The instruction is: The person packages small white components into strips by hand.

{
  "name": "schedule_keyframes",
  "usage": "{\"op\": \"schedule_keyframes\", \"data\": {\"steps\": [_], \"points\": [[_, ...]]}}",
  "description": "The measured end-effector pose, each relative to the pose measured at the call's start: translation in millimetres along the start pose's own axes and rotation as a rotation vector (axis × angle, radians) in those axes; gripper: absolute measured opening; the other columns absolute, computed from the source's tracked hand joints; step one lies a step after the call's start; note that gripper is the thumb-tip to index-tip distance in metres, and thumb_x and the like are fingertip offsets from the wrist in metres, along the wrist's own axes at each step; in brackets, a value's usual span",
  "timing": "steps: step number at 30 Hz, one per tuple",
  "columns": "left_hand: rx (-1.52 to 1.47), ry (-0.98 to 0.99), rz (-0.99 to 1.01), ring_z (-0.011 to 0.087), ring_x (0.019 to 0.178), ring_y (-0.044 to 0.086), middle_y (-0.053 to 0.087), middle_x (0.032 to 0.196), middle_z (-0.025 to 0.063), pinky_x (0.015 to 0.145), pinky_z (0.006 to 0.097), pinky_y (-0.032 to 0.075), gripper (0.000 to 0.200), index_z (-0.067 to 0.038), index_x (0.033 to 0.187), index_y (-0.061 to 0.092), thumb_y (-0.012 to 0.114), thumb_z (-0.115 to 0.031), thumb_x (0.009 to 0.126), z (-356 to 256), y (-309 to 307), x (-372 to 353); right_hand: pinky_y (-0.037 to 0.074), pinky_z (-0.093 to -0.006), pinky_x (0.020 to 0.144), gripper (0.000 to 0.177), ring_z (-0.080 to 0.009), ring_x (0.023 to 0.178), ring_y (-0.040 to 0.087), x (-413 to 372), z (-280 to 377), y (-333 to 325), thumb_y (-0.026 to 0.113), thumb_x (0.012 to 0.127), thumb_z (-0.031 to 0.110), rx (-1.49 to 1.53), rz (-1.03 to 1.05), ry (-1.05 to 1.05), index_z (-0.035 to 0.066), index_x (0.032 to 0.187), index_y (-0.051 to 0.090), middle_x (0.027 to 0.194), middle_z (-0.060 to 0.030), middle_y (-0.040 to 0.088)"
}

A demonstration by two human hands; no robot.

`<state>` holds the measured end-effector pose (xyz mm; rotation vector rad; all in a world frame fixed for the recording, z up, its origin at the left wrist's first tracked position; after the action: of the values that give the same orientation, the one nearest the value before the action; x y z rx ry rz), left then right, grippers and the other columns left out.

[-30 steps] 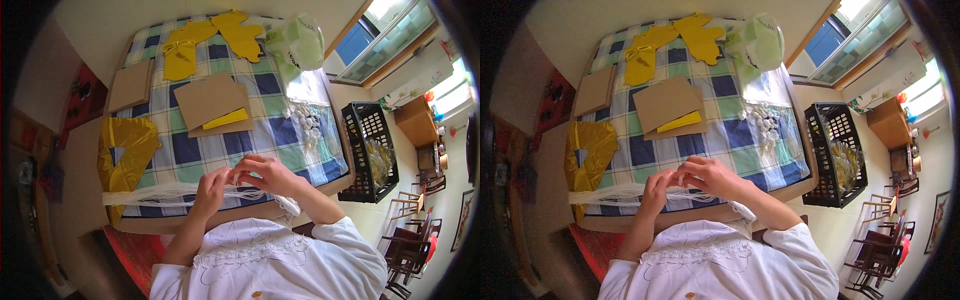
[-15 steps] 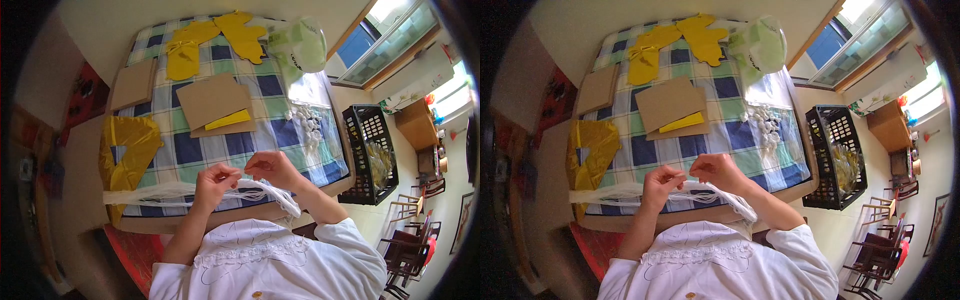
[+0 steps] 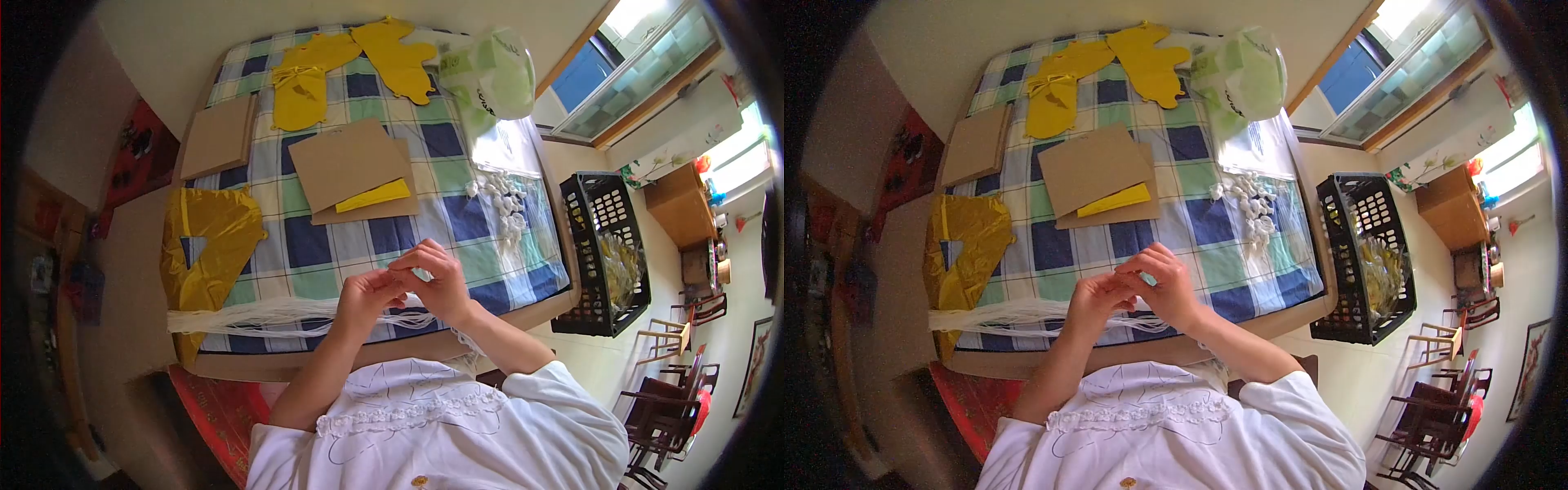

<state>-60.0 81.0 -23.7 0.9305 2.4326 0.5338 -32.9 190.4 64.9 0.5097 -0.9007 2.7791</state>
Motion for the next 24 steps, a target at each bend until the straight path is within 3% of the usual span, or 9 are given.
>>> {"op": "schedule_keyframes", "data": {"steps": [3, 6, 7, 9, 11, 14, 16, 19, 24], "points": [[-0.453, -0.085, 0.039, 0.0148, 0.083, 0.064, 0.066, 0.092, 0.0092, 0.072, 0.0279, 0.054, 0.02, -0.001, 0.105, 0.064, 0.062, -0.003, 0.085, 3, 1, 0, 0.048, -0.0323, 0.072, 0.018, -0.0223, 0.079, 0.06, -2, 4, 1, 0.07, 0.071, 0.0, 0.033, 0.03, -0.094, 0.005, 0.088, 0.069, 0.089, -0.0078, 0.066], [-0.375, -0.162, 0.08, 0.016, 0.081, 0.063, 0.066, 0.094, 0.0084, 0.075, 0.03, 0.054, 0.026, -0.002, 0.11, 0.062, 0.06, -0.001, 0.085, -2, 14, -4, 0.048, -0.0313, 0.072, 0.022, -0.0209, 0.079, 0.06, -7, -13, -15, 0.069, 0.071, -0.004, -0.039, 0.043, -0.128, 0.005, 0.09, 0.069, 0.092, -0.0079, 0.066], [-0.118, 0.002, -0.024, 0.0153, 0.081, 0.062, 0.066, 0.094, 0.0075, 0.073, 0.0288, 0.054, 0.023, -0.002, 0.107, 0.063, 0.06, -0.001, 0.085, -10, 5, -2, 0.048, -0.0311, 0.072, 0.023, -0.0204, 0.079, 0.06, -10, -26, -24, 0.068, 0.071, -0.005, -0.072, 0.049, -0.113, 0.005, 0.091, 0.069, 0.093, -0.008, 0.066], [0.397, 0.326, -0.24, 0.0139, 0.08, 0.061, 0.065, 0.092, 0.0057, 0.071, 0.0266, 0.052, 0.017, -0.002, 0.101, 0.065, 0.061, -0.002, 0.084, -30, -4, -8, 0.05, -0.0341, 0.074, 0.02, -0.0259, 0.084, 0.061, -11, -74, -59, 0.064, 0.072, -0.006, -0.157, -0.174, 0.076, 0.002, 0.09, 0.067, 0.089, -0.0105, 0.066], [0.629, 0.368, -0.215, 0.0126, 0.082, 0.06, 0.065, 0.088, 0.0051, 0.068, 0.0244, 0.051, 0.012, -0.002, 0.093, 0.066, 0.063, 0.0, 0.082, -41, -9, -12, 0.05, -0.0335, 0.075, 0.013, -0.0267, 0.084, 0.061, -7, -109, -81, 0.065, 0.075, -0.002, -0.274, -0.271, 0.272, 0.004, 0.086, 0.064, 0.086, -0.0095, 0.063], [0.912, 0.46, -0.213, 0.0164, 0.083, 0.059, 0.063, 0.08, 0.0064, 0.067, 0.0281, 0.048, 0.005, -0.003, 0.08, 0.067, 0.068, -0.001, 0.076, -52, -2, -15, 0.05, -0.0348, 0.075, 0.011, -0.028, 0.086, 0.061, -14, -135, -72, 0.065, 0.078, 0.003, -0.541, -0.12, 0.166, 0.006, 0.088, 0.063, 0.087, -0.0087, 0.062], [1.13, 0.548, -0.158, 0.0216, 0.082, 0.058, 0.062, 0.078, 0.0076, 0.07, 0.0316, 0.048, 0.006, -0.004, 0.078, 0.067, 0.07, -0.003, 0.073, -50, 6, -18, 0.049, -0.036, 0.076, 0.011, -0.0289, 0.089, 0.061, -15, -132, -74, 0.066, 0.078, 0.007, -0.473, -0.106, 0.205, 0.008, 0.089, 0.064, 0.092, -0.008, 0.063], [1.202, 0.511, -0.075, 0.0281, 0.082, 0.056, 0.06, 0.077, 0.0084, 0.073, 0.037, 0.047, 0.006, -0.005, 0.072, 0.065, 0.071, -0.007, 0.07, -43, 7, -26, 0.049, -0.0371, 0.077, 0.015, -0.0301, 0.09, 0.061, -14, -121, -83, 0.067, 0.077, 0.007, -0.487, -0.129, 0.224, 0.007, 0.091, 0.064, 0.096, -0.0085, 0.064], [1.473, 0.279, -0.048, 0.0284, 0.085, 0.057, 0.059, 0.076, 0.0085, 0.072, 0.039, 0.048, 0.011, -0.006, 0.069, 0.061, 0.07, -0.011, 0.072, -31, 4, -52, 0.049, -0.0377, 0.079, 0.016, -0.0305, 0.094, 0.06, -12, -99, -93, 0.066, 0.078, 0.007, -0.513, -0.118, 0.181, 0.008, 0.095, 0.065, 0.101, -0.0088, 0.064]]}}
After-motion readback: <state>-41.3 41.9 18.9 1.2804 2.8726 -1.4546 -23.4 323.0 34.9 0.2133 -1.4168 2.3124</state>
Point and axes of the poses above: each hand's wrist, its own x-axis towards the middle knuckle, its own y-axis out of the palm, z = x × y, the point moved 7 cm from there along x, towards the middle knuckle
